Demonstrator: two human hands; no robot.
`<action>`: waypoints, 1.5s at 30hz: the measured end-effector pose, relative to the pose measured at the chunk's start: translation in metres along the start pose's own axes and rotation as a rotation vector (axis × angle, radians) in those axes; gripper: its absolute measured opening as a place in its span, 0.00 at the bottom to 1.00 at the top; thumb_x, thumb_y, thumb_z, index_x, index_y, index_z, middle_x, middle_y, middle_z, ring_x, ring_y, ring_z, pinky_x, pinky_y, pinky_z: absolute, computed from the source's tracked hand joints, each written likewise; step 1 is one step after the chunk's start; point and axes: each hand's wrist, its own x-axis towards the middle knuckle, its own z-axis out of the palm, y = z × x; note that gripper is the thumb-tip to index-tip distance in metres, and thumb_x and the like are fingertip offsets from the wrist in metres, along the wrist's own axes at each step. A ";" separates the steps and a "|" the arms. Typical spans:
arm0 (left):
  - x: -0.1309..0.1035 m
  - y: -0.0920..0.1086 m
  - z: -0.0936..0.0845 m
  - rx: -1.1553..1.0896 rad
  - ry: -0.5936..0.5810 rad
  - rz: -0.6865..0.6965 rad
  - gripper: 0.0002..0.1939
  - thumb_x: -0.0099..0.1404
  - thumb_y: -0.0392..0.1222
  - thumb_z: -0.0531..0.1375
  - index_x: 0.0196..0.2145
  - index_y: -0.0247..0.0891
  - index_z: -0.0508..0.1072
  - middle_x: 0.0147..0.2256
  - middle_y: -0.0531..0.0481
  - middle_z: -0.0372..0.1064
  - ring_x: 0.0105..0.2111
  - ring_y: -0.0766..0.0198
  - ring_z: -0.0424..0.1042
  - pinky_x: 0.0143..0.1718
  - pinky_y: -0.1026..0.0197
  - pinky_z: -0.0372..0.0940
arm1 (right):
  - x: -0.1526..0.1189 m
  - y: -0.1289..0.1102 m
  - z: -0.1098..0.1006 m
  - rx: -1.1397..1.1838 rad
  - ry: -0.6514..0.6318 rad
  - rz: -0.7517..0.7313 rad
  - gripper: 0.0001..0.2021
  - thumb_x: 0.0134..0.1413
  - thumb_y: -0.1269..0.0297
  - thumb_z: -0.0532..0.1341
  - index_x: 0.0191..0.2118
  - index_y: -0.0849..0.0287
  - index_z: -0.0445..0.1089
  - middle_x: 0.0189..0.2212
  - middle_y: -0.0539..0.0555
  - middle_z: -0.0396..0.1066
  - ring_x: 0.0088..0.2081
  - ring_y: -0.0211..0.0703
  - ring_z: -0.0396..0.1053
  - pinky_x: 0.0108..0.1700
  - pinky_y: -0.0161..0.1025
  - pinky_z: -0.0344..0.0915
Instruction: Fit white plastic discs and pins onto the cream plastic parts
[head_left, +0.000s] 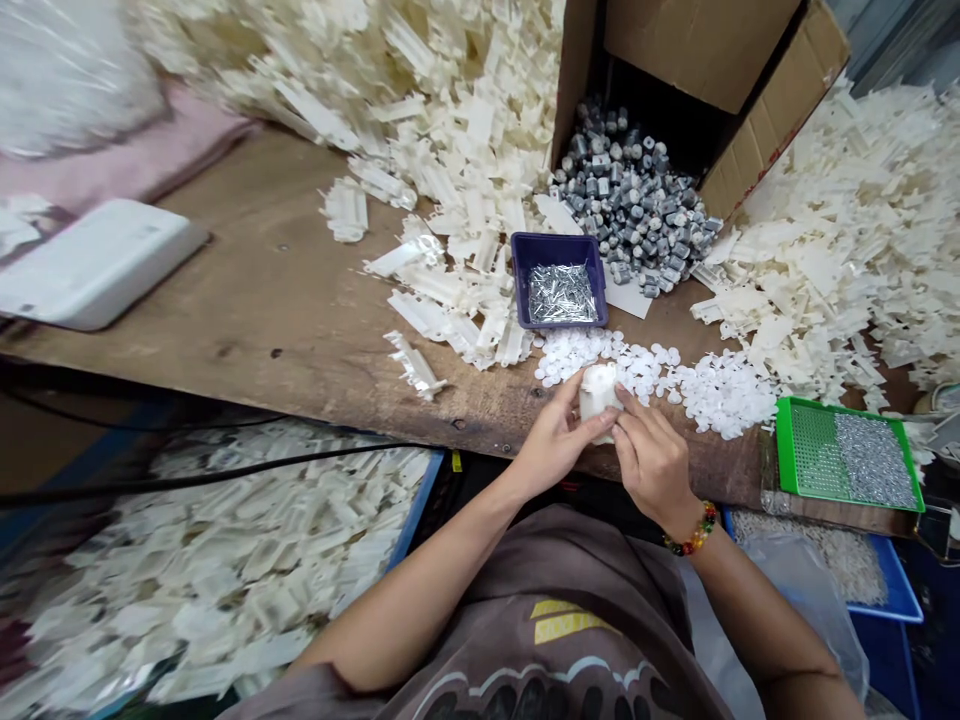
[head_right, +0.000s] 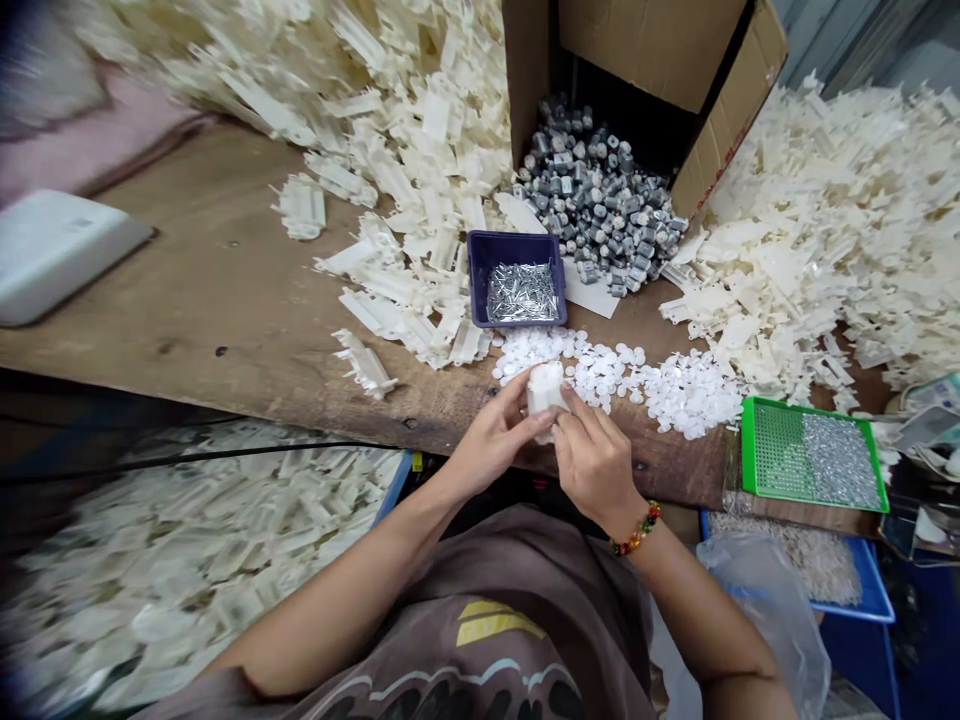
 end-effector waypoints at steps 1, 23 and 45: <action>0.000 -0.001 -0.002 -0.002 0.013 -0.022 0.29 0.53 0.42 0.65 0.53 0.37 0.66 0.43 0.46 0.72 0.42 0.59 0.70 0.41 0.62 0.65 | 0.004 0.002 -0.002 0.055 -0.012 0.064 0.12 0.61 0.65 0.50 0.44 0.57 0.68 0.45 0.58 0.72 0.46 0.46 0.70 0.49 0.44 0.66; -0.003 0.001 -0.023 -0.125 -0.167 -0.167 0.31 0.46 0.33 0.68 0.49 0.41 0.70 0.37 0.51 0.72 0.34 0.66 0.70 0.36 0.66 0.64 | 0.021 -0.001 0.016 0.272 -0.195 0.319 0.13 0.53 0.54 0.57 0.27 0.56 0.54 0.21 0.45 0.58 0.24 0.35 0.56 0.27 0.34 0.52; -0.006 -0.002 -0.024 -0.286 -0.085 -0.240 0.21 0.45 0.30 0.68 0.40 0.34 0.74 0.30 0.51 0.75 0.28 0.68 0.71 0.31 0.69 0.64 | 0.006 0.001 0.010 -0.018 -0.164 -0.080 0.11 0.63 0.60 0.48 0.36 0.60 0.62 0.30 0.56 0.66 0.32 0.43 0.66 0.34 0.38 0.63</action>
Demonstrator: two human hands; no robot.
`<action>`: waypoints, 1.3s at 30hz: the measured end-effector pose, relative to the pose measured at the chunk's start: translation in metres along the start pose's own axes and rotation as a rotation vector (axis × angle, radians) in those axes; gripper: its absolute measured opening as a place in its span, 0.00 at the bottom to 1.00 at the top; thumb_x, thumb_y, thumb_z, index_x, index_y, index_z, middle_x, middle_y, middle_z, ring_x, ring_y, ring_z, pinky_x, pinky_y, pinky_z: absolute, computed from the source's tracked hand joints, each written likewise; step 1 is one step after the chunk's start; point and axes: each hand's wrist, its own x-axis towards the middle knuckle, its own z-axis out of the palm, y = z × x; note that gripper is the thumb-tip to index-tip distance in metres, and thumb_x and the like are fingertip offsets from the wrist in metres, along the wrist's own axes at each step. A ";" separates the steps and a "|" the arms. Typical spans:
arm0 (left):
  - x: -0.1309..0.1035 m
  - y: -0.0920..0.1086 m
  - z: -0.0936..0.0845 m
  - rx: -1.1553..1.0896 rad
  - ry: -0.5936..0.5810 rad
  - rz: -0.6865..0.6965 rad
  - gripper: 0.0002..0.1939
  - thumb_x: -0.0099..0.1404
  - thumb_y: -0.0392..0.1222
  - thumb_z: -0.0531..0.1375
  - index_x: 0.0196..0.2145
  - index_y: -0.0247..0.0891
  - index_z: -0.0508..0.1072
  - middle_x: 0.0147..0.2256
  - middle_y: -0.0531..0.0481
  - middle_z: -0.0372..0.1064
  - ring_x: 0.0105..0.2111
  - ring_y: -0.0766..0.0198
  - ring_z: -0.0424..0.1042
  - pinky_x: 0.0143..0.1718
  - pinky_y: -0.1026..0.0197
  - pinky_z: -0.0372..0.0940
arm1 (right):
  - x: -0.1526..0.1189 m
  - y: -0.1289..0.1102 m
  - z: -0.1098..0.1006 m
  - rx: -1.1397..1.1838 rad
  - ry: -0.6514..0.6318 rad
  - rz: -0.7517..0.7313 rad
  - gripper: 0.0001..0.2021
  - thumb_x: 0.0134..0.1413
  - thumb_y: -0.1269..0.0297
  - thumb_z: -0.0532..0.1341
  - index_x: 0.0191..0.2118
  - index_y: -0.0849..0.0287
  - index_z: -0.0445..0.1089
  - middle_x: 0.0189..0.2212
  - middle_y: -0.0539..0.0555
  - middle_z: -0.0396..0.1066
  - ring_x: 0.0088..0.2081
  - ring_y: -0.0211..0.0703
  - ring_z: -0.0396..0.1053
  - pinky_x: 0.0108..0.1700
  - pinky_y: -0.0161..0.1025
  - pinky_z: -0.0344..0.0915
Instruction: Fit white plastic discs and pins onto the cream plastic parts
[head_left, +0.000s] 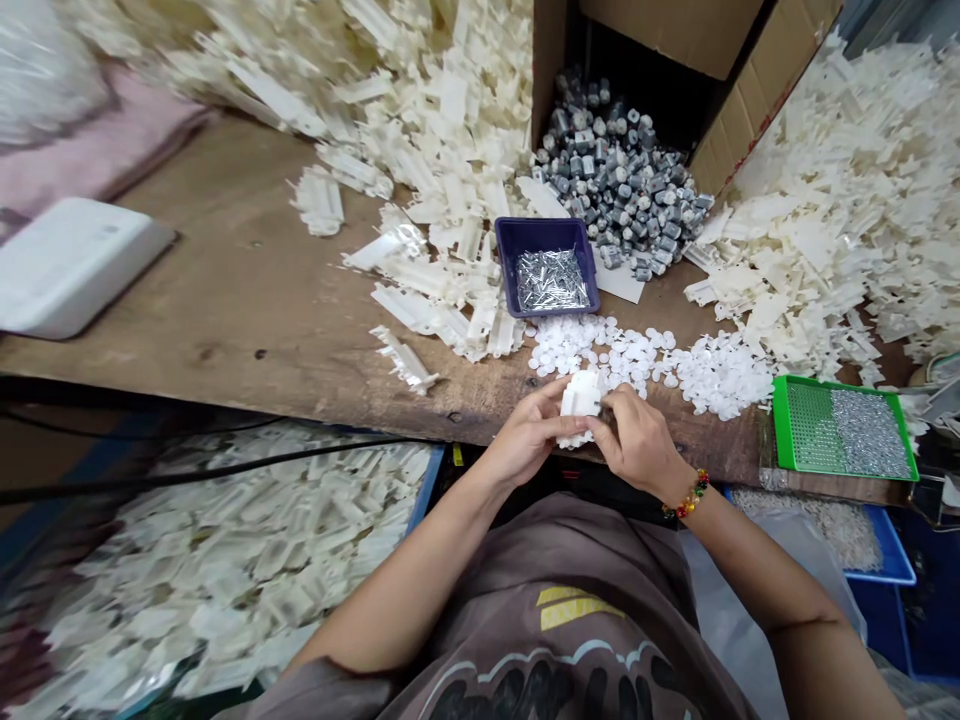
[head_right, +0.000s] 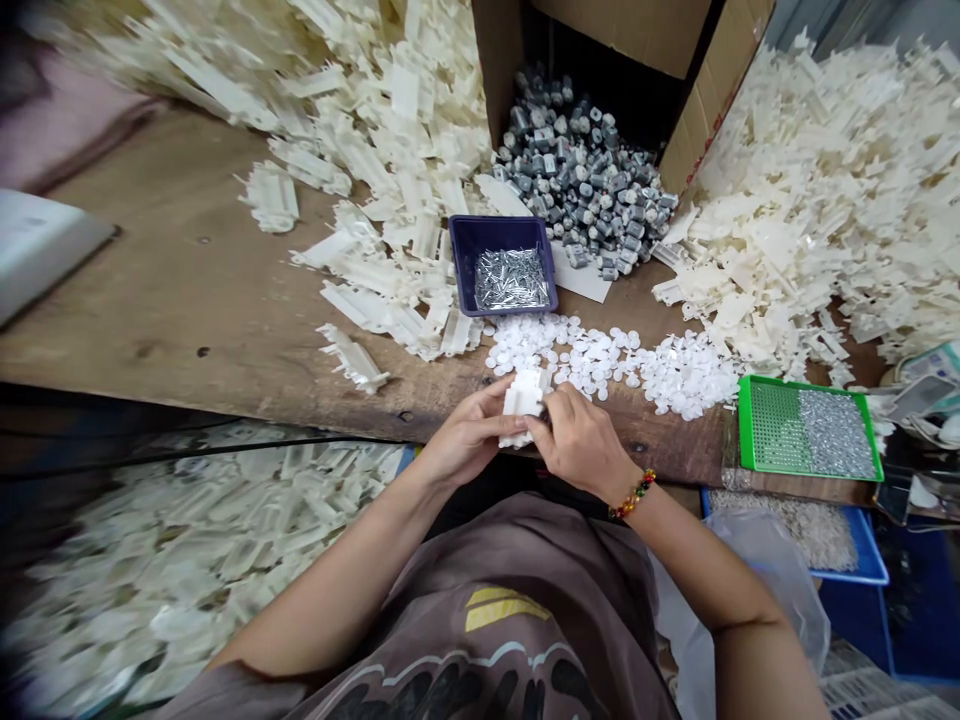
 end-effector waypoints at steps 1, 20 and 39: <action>0.001 0.000 -0.001 -0.025 -0.010 -0.043 0.19 0.47 0.31 0.68 0.39 0.33 0.74 0.30 0.50 0.75 0.27 0.67 0.72 0.31 0.67 0.65 | 0.001 0.002 -0.002 0.059 -0.017 0.052 0.11 0.63 0.59 0.48 0.37 0.60 0.62 0.30 0.55 0.66 0.31 0.41 0.66 0.34 0.38 0.63; -0.049 0.029 -0.050 -0.461 0.179 -0.309 0.11 0.66 0.35 0.50 0.34 0.30 0.72 0.27 0.44 0.74 0.21 0.65 0.72 0.26 0.63 0.70 | 0.050 -0.037 0.015 0.383 -0.161 -0.175 0.20 0.50 0.52 0.63 0.46 0.56 0.63 0.44 0.56 0.66 0.49 0.47 0.62 0.51 0.47 0.61; -0.175 0.044 -0.171 1.016 0.600 -0.239 0.29 0.46 0.55 0.67 0.43 0.36 0.74 0.47 0.38 0.72 0.54 0.37 0.64 0.55 0.44 0.54 | 0.128 -0.077 0.104 0.319 -0.322 0.172 0.08 0.58 0.62 0.53 0.40 0.60 0.59 0.29 0.53 0.70 0.27 0.39 0.70 0.28 0.34 0.63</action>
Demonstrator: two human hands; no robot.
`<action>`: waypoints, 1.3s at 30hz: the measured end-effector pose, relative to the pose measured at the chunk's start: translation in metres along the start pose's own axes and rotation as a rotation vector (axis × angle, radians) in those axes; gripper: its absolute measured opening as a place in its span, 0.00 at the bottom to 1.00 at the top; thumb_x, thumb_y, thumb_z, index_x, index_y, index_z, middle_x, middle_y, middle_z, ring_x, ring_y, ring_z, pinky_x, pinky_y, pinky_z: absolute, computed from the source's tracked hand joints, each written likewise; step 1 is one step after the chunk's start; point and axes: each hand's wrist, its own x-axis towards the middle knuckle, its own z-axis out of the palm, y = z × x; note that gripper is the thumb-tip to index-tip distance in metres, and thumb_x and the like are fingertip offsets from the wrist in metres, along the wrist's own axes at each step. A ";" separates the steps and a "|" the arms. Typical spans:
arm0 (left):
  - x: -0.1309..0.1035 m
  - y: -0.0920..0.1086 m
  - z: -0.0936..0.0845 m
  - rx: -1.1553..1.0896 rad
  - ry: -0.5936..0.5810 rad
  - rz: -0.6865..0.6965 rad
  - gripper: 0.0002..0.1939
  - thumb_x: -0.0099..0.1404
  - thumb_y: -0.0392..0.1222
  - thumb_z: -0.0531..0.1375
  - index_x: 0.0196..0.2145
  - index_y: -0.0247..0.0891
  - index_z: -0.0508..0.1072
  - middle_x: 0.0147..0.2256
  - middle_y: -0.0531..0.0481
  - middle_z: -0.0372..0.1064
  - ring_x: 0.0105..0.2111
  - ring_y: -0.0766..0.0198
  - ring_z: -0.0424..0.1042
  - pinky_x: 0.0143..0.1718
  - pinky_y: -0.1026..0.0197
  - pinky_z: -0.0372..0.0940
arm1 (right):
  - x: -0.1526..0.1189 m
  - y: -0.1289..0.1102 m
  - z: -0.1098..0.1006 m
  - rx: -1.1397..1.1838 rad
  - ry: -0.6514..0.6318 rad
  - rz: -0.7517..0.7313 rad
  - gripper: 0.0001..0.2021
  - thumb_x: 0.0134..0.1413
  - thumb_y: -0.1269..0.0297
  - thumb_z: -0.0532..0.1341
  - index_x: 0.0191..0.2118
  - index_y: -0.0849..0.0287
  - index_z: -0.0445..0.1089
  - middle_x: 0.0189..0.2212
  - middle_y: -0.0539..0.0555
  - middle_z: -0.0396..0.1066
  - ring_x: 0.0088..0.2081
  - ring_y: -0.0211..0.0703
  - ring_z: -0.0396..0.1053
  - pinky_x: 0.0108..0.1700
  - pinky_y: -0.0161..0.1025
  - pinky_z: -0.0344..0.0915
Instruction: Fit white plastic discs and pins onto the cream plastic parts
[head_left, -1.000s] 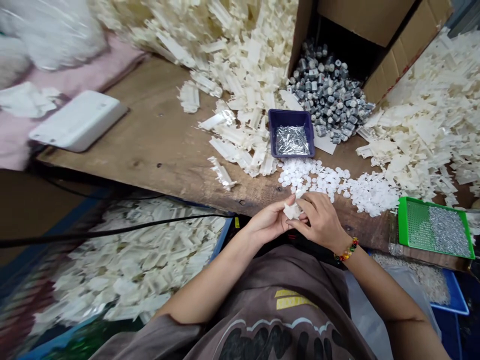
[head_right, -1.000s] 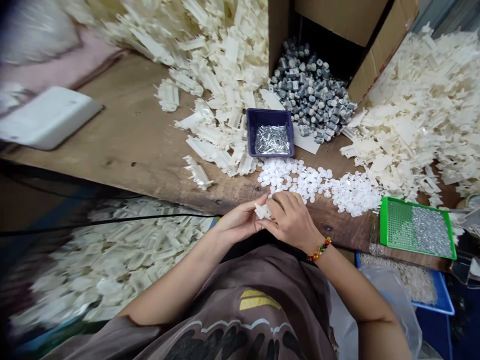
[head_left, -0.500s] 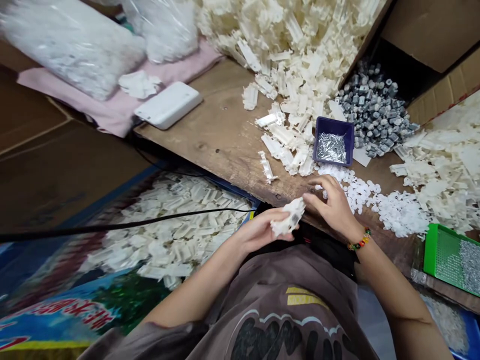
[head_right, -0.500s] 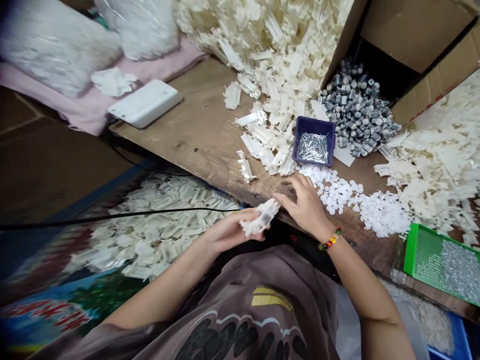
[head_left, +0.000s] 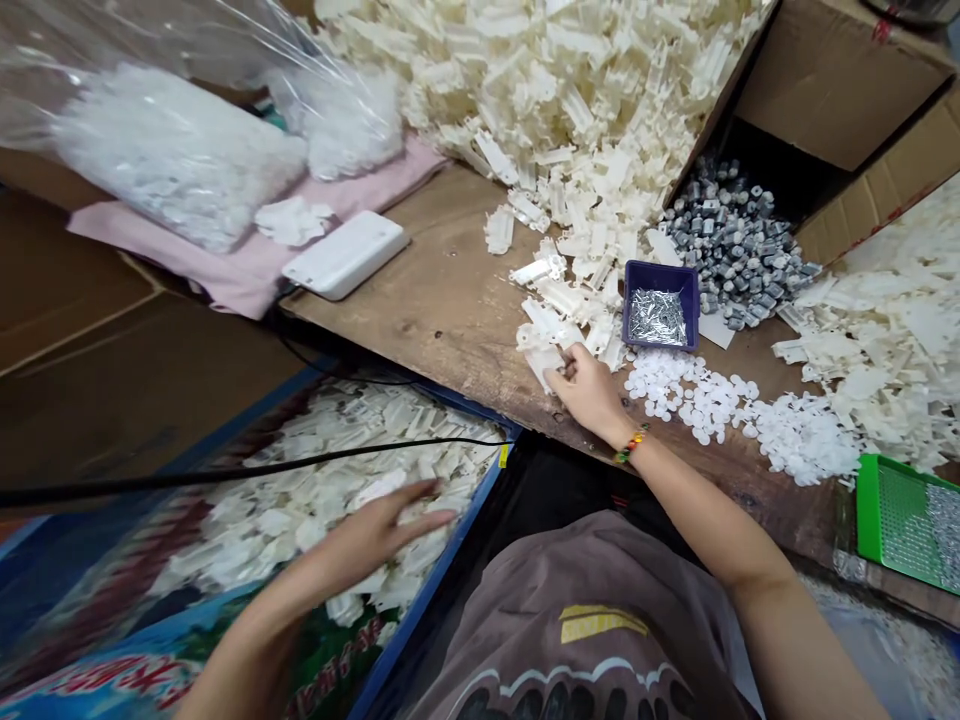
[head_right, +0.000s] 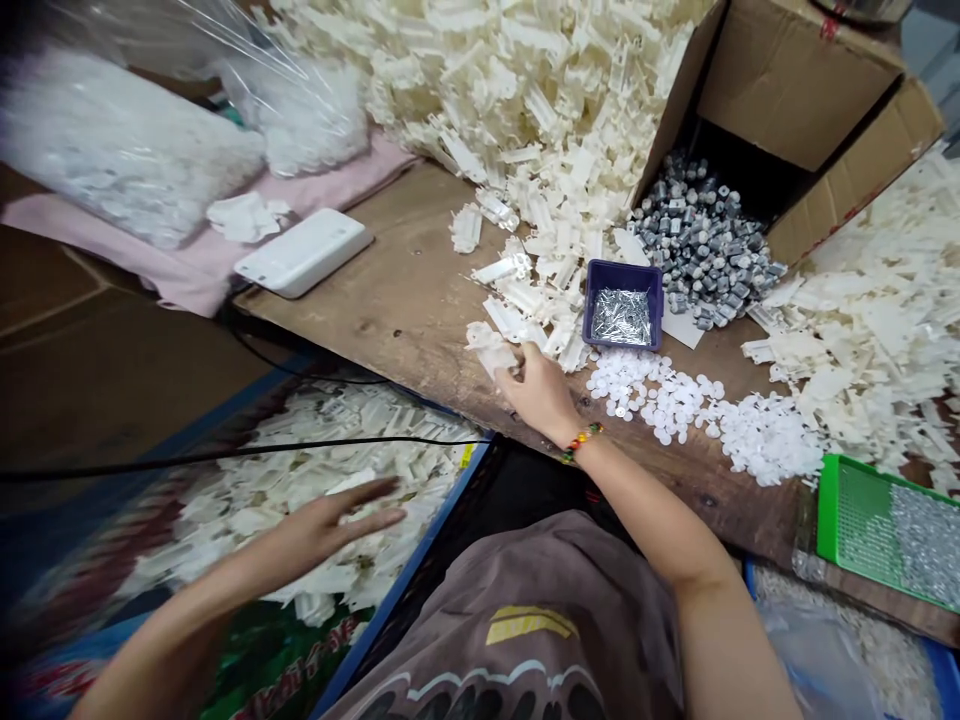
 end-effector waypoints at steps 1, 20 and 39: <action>-0.001 0.020 0.012 -0.176 -0.147 0.088 0.27 0.50 0.54 0.65 0.46 0.38 0.73 0.49 0.40 0.71 0.53 0.43 0.65 0.55 0.47 0.56 | -0.012 0.002 -0.005 0.131 -0.036 0.031 0.08 0.58 0.60 0.53 0.40 0.59 0.58 0.27 0.49 0.69 0.24 0.36 0.68 0.26 0.33 0.62; 0.046 0.167 0.131 -0.952 -0.545 0.136 0.14 0.56 0.38 0.63 0.40 0.33 0.69 0.38 0.39 0.77 0.28 0.59 0.76 0.31 0.60 0.70 | 0.057 0.065 -0.130 -0.815 -0.070 -0.021 0.12 0.47 0.80 0.56 0.35 0.67 0.74 0.37 0.66 0.74 0.41 0.52 0.70 0.39 0.41 0.61; 0.054 0.174 0.169 -0.915 -0.493 0.152 0.17 0.49 0.39 0.66 0.37 0.32 0.72 0.30 0.46 0.77 0.25 0.60 0.75 0.32 0.58 0.69 | -0.041 0.075 -0.127 0.354 0.015 0.116 0.07 0.55 0.64 0.58 0.29 0.60 0.65 0.23 0.47 0.66 0.22 0.30 0.63 0.25 0.31 0.62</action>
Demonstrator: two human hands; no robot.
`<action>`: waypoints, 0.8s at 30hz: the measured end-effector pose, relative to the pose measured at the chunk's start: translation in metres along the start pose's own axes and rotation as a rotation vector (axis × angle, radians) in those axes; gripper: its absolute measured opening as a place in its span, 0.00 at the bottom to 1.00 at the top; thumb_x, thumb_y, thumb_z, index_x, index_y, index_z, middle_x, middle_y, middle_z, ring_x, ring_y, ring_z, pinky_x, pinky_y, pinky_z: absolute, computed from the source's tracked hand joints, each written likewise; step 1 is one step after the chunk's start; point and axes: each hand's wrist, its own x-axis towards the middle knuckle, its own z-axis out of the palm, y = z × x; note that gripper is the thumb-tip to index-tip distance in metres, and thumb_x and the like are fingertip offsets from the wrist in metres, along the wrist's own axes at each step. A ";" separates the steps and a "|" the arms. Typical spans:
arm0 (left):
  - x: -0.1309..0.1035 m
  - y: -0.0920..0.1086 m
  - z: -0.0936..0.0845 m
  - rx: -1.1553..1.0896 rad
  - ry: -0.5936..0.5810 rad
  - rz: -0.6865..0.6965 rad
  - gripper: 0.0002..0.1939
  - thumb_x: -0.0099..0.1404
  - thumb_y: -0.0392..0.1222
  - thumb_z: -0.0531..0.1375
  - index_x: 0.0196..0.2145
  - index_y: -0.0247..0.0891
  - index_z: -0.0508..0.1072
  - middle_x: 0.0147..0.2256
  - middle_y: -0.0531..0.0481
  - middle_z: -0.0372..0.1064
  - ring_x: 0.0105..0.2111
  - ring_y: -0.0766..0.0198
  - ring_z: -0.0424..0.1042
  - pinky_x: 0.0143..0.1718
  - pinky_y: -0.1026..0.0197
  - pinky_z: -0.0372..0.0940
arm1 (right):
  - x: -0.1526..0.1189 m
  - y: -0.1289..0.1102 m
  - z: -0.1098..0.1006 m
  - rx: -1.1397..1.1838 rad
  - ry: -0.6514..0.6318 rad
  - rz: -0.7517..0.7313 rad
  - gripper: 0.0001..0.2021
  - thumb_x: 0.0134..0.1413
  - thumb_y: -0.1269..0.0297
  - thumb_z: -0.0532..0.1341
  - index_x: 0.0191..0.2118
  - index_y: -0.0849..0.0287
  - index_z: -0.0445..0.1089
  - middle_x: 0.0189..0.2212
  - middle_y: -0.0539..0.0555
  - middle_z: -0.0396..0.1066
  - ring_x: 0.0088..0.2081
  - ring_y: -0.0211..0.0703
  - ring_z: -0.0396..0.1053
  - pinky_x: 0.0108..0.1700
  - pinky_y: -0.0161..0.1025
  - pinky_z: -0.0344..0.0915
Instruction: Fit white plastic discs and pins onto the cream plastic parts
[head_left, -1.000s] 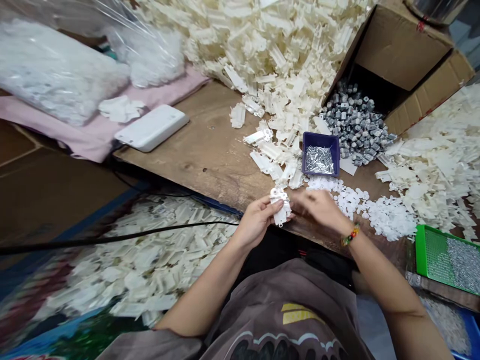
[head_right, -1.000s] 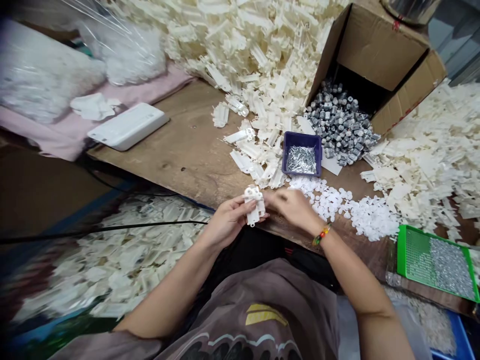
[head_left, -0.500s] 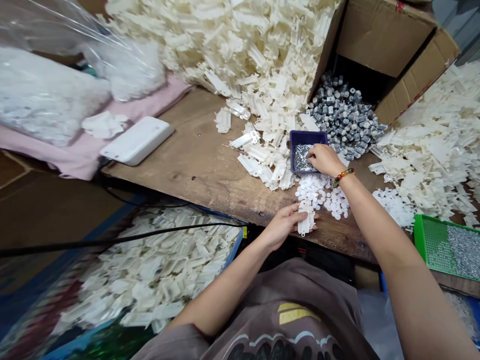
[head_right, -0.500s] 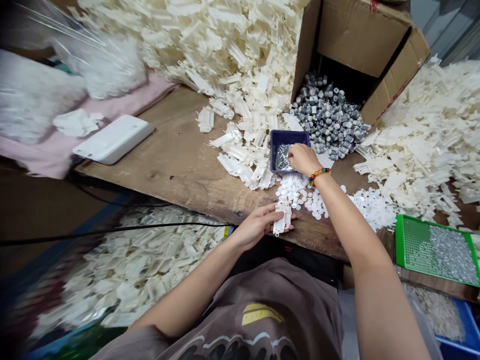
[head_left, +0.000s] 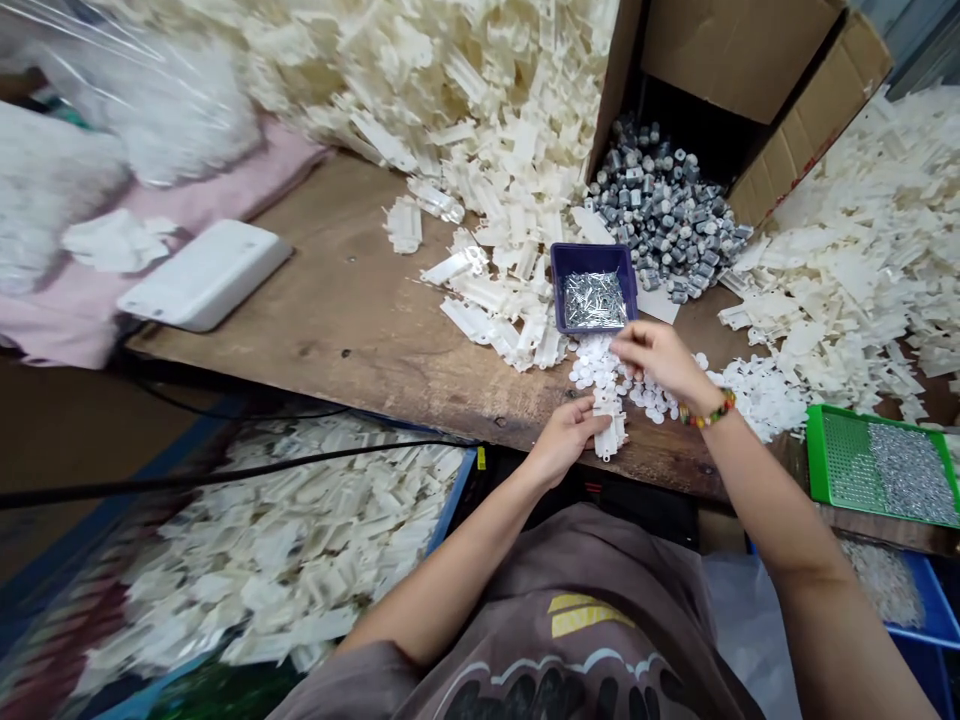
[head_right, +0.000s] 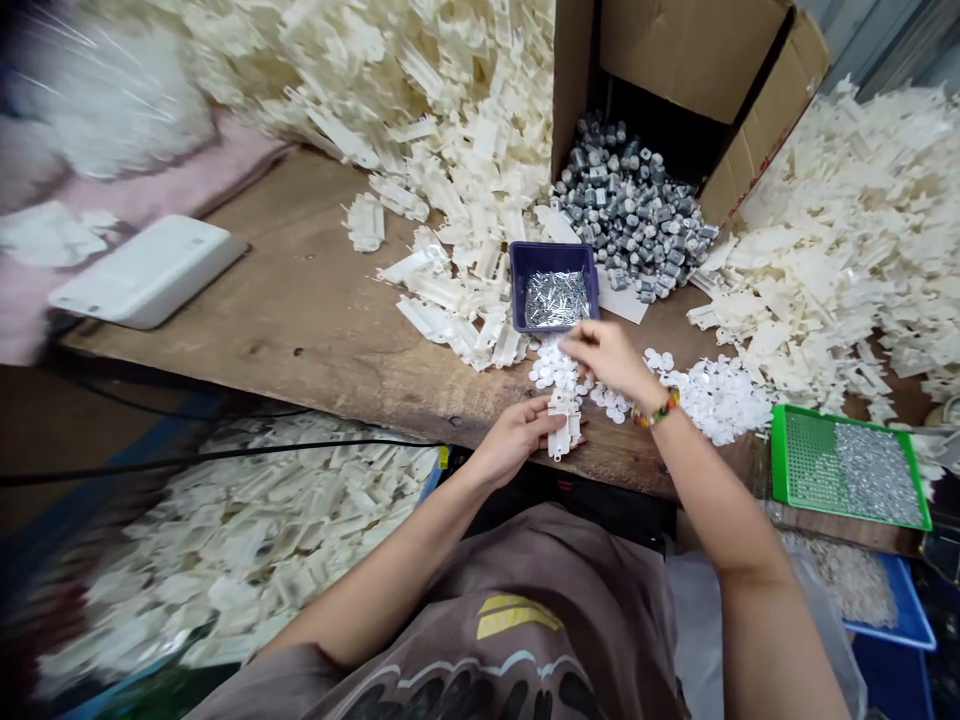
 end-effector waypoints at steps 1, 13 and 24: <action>0.001 -0.002 0.000 -0.003 -0.002 0.003 0.18 0.49 0.39 0.66 0.38 0.33 0.72 0.30 0.47 0.77 0.25 0.60 0.75 0.32 0.58 0.69 | -0.015 0.006 0.005 -0.041 0.013 0.000 0.07 0.54 0.63 0.58 0.28 0.60 0.65 0.22 0.46 0.65 0.21 0.30 0.62 0.24 0.30 0.60; 0.002 -0.008 0.001 0.016 -0.028 0.032 0.21 0.50 0.38 0.65 0.43 0.33 0.72 0.28 0.50 0.76 0.25 0.62 0.74 0.31 0.60 0.68 | -0.055 0.047 0.042 -0.443 0.345 -0.204 0.08 0.59 0.65 0.53 0.30 0.58 0.63 0.28 0.52 0.67 0.33 0.40 0.65 0.38 0.37 0.61; 0.001 -0.009 -0.003 0.045 -0.048 0.021 0.22 0.50 0.39 0.65 0.43 0.32 0.71 0.26 0.51 0.74 0.21 0.65 0.71 0.27 0.63 0.67 | -0.066 0.047 0.048 -0.241 0.304 -0.066 0.11 0.60 0.60 0.51 0.29 0.58 0.64 0.22 0.49 0.64 0.25 0.37 0.62 0.29 0.34 0.59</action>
